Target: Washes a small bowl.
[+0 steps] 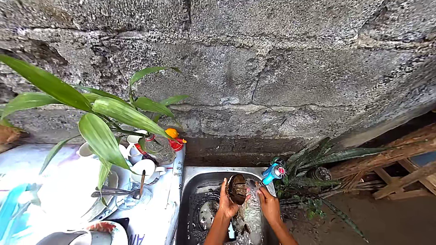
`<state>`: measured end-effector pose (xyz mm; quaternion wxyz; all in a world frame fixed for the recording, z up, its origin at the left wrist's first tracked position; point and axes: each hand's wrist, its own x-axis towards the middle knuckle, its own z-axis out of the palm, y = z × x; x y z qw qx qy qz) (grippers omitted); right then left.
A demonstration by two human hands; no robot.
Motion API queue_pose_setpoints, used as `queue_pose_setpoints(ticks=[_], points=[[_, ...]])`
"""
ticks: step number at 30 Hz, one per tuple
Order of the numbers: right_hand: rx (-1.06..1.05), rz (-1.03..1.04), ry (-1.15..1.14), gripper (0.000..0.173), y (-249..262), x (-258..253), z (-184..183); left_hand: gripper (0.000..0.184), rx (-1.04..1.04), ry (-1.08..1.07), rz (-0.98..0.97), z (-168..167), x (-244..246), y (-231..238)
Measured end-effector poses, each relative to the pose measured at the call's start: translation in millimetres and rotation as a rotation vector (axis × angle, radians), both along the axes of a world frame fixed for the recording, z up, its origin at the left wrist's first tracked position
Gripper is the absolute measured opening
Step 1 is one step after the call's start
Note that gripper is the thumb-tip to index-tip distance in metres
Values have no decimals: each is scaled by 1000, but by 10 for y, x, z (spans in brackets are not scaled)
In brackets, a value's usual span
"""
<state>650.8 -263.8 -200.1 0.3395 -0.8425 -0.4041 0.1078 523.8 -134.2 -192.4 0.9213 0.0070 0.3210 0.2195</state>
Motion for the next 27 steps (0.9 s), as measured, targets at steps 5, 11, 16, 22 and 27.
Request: queue_pose_setpoints(ticks=[5,11,16,22,27], points=[[-481,-52,165,43,78,15,254,69,-1,10,-43,-7,-22,40],[-376,80,377,76,194,18,197,65,55,28,-114,-183,-13,-64],[-428,-5,294,35,351,24,291,65,186,40,-137,-109,14,-146],[-328,125,511,35,368,99,246,69,401,-53,-26,-202,-74,-117],[70,28,891,33,368,11,70,63,414,-12,32,-152,-125,-86]])
